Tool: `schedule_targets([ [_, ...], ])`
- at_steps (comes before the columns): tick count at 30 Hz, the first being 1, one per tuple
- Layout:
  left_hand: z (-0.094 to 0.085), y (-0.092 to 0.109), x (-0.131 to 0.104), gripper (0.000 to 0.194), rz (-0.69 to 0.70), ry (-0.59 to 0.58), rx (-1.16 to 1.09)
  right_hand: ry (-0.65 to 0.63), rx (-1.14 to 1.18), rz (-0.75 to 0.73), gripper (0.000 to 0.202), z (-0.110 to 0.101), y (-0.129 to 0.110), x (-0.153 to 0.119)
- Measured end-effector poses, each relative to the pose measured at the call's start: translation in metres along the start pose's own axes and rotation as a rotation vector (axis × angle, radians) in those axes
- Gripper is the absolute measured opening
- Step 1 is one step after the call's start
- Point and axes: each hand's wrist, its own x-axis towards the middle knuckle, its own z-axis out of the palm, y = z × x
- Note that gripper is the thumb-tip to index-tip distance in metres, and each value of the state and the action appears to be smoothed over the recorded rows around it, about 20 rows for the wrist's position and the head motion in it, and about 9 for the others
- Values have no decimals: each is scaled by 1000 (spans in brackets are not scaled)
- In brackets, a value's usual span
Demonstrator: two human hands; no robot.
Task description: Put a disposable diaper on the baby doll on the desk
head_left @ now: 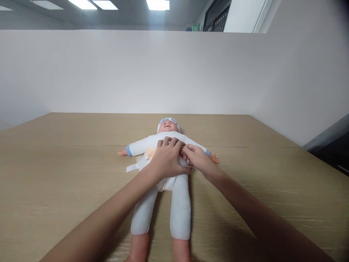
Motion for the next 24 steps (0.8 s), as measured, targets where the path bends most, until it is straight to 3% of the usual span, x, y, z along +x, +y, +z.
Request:
schedule_targets([
  [6,-1,0,-1,67,-6,1,-17,57,-7,-106,28,2,7,-9],
  [10,0,-1,-1,72,-9,3,-53,126,-264,-457,23,-3,16,-41],
  [13,2,-2,-1,75,-12,-8,-65,33,-417,-645,36,-9,26,-58],
  [19,-7,-8,-5,93,21,13,-232,-119,-545,-749,54,-22,38,-53],
  [21,-15,-15,-14,81,59,95,-362,-138,-551,-775,55,-26,37,-52],
  [24,-24,-37,-39,44,45,296,-481,-117,-526,-792,52,-29,30,-55],
])
